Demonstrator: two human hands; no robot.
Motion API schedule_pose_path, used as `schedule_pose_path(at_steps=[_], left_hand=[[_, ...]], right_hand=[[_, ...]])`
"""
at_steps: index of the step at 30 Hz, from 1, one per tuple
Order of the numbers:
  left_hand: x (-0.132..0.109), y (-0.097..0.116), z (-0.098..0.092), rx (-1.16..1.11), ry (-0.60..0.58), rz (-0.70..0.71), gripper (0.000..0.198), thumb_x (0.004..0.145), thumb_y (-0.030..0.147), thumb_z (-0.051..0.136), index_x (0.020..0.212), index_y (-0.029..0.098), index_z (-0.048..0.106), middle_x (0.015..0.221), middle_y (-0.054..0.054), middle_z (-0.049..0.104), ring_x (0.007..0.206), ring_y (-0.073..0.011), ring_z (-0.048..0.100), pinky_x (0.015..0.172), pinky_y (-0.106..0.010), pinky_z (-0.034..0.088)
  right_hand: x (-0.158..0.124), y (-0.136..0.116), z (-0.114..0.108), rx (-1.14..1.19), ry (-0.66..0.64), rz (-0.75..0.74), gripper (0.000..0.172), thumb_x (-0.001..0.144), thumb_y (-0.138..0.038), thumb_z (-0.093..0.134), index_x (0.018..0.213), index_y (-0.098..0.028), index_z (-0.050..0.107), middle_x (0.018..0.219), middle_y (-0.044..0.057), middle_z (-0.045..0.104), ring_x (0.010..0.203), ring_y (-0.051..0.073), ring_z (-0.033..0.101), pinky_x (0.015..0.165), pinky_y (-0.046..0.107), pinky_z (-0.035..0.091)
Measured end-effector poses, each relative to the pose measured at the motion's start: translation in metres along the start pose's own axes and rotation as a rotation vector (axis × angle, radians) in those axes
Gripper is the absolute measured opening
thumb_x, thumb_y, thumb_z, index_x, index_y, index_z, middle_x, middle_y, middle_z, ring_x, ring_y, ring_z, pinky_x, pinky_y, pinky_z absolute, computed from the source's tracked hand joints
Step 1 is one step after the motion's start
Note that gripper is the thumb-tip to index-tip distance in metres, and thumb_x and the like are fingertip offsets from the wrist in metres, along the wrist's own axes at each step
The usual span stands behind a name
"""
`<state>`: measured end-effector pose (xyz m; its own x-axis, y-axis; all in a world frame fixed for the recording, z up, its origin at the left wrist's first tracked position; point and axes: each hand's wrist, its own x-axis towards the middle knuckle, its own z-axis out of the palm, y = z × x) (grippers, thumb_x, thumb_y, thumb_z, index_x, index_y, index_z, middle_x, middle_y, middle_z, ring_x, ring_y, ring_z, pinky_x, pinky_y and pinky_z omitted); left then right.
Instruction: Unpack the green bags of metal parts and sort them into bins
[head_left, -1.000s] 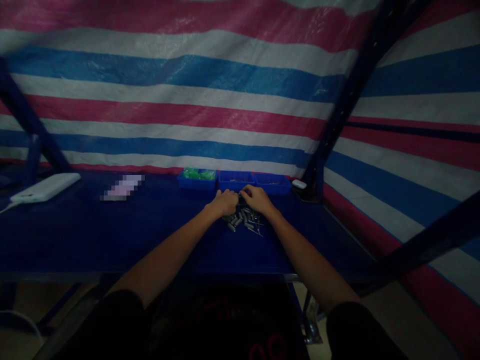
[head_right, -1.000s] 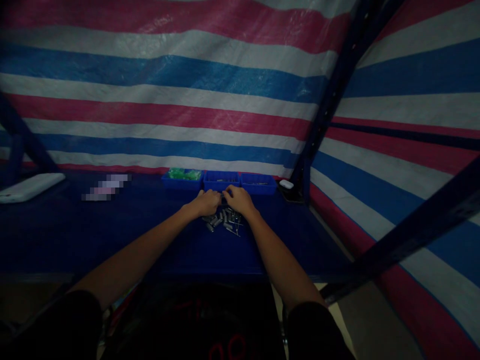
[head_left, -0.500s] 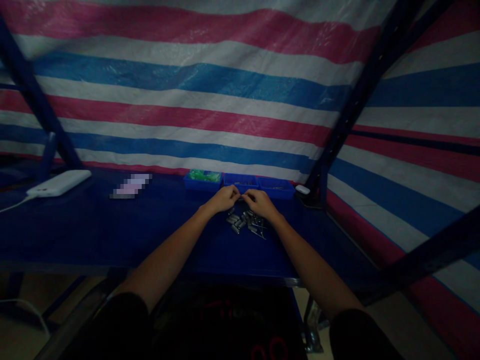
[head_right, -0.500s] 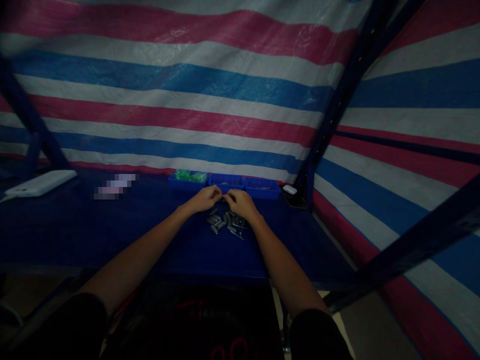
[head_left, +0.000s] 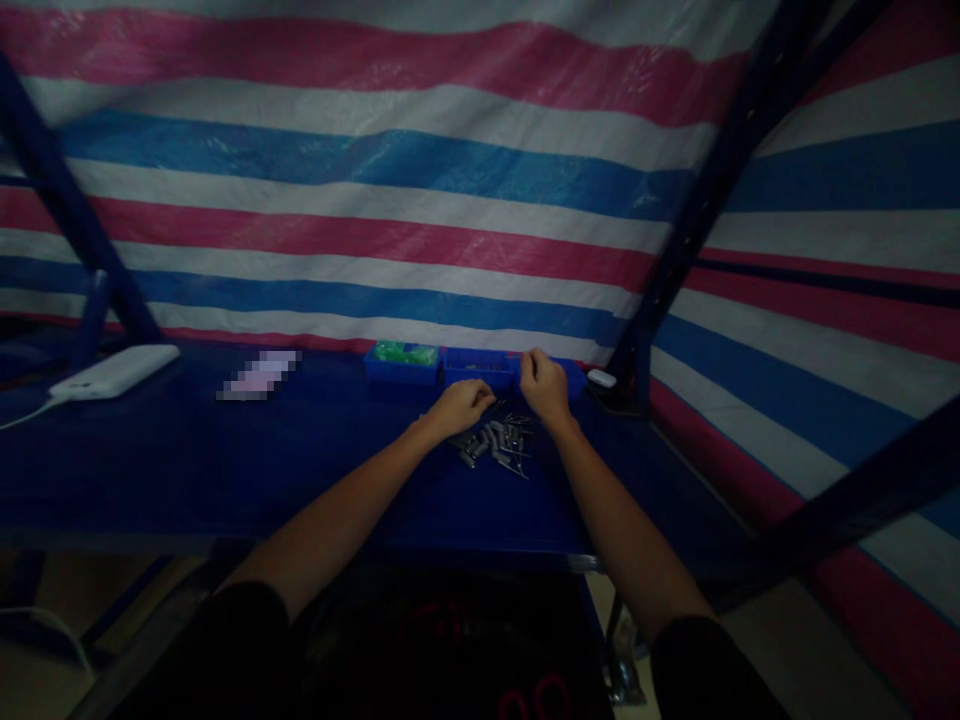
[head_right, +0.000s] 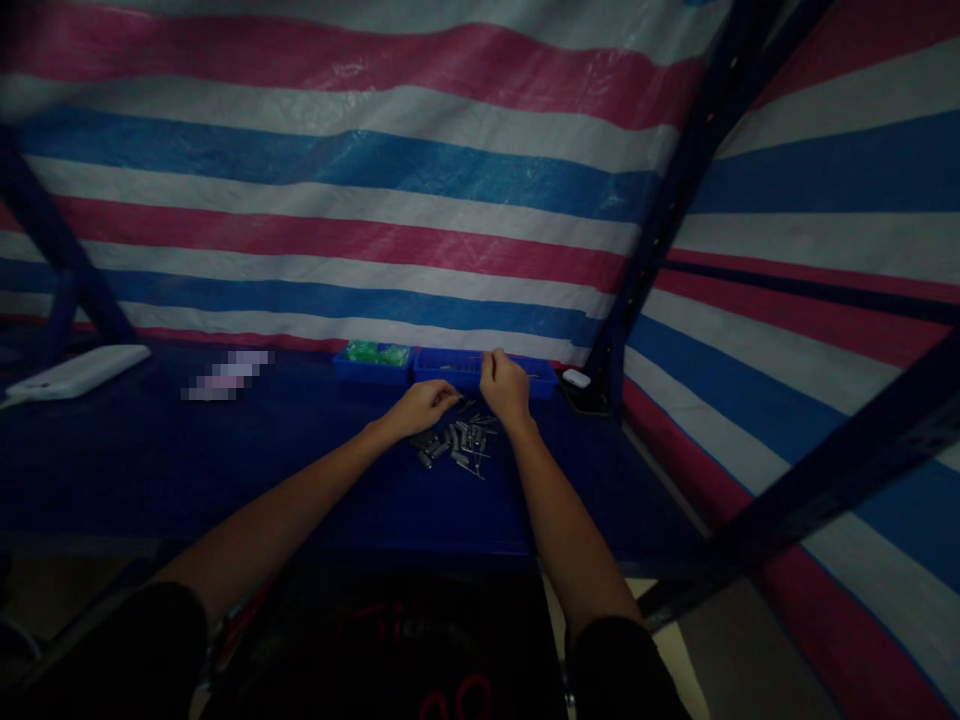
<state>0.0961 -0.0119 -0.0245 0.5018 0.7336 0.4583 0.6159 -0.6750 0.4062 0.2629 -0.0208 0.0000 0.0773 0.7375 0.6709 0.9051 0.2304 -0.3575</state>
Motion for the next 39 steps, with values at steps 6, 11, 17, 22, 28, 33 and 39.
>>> schedule_pose_path(at_steps=[6,11,17,22,28,33,39], left_hand=[[0.014,0.009,0.012,0.324,-0.167,0.073,0.023,0.08,0.026,0.048,0.097,0.018,0.062,0.097,-0.009,0.061,0.094,-0.022,0.053,0.08,-0.032,0.042],[0.014,0.003,0.015,0.392,-0.223,0.016,0.022,0.078,0.021,0.048,0.096,0.021,0.061,0.099,-0.009,0.06,0.096,-0.0247,0.05,0.079,-0.034,0.041],[-0.002,0.001,0.004,0.377,-0.236,-0.028,0.033,0.072,0.006,0.045,0.101,0.019,0.054,0.096,-0.009,0.061,0.093,-0.025,0.049,0.076,-0.035,0.04],[0.004,-0.003,0.005,0.259,-0.11,-0.051,0.032,0.076,0.006,0.04,0.105,0.014,0.049,0.1,-0.011,0.058,0.094,-0.0242,0.049,0.078,-0.036,0.04],[0.01,-0.015,0.011,0.123,0.078,-0.029,0.029,0.078,0.005,0.037,0.106,0.01,0.046,0.103,-0.013,0.055,0.095,-0.0211,0.05,0.085,-0.035,0.039],[0.01,-0.011,0.008,-0.034,0.142,-0.038,0.023,0.083,0.012,0.038,0.104,0.011,0.046,0.09,-0.009,0.059,0.088,-0.0185,0.054,0.08,-0.032,0.042],[0.01,-0.001,-0.004,0.047,0.218,-0.066,0.018,0.085,0.023,0.042,0.085,0.013,0.057,0.086,-0.008,0.061,0.085,-0.0173,0.055,0.08,-0.029,0.041]], right_hand=[[0.003,0.043,-0.005,-0.196,0.013,0.355,0.028,0.082,-0.03,0.044,0.106,-0.017,0.048,0.083,0.009,0.062,0.076,0.021,0.057,0.065,0.028,0.036],[-0.002,0.05,0.003,-0.088,-0.025,0.225,0.014,0.079,-0.025,0.045,0.086,-0.017,0.054,0.079,0.007,0.061,0.072,0.019,0.055,0.062,0.026,0.036],[-0.004,0.035,0.017,0.008,-0.067,0.077,0.012,0.076,-0.02,0.044,0.083,-0.017,0.054,0.072,0.005,0.059,0.065,0.017,0.05,0.057,0.025,0.033],[-0.01,0.02,0.015,0.134,-0.179,-0.041,0.017,0.079,-0.029,0.046,0.09,-0.018,0.053,0.064,0.0,0.055,0.058,0.014,0.049,0.054,0.023,0.032],[-0.017,-0.004,0.013,0.102,-0.347,-0.294,0.022,0.081,-0.028,0.047,0.1,-0.02,0.054,0.071,0.0,0.059,0.062,0.013,0.052,0.056,0.022,0.032],[-0.017,-0.006,0.019,0.084,-0.296,-0.291,0.019,0.085,-0.027,0.039,0.079,-0.019,0.055,0.074,0.003,0.06,0.068,0.014,0.053,0.06,0.023,0.031],[-0.015,-0.003,0.018,0.194,-0.242,-0.211,0.029,0.088,-0.03,0.032,0.069,-0.019,0.05,0.061,0.0,0.053,0.058,0.012,0.047,0.055,0.022,0.029]])
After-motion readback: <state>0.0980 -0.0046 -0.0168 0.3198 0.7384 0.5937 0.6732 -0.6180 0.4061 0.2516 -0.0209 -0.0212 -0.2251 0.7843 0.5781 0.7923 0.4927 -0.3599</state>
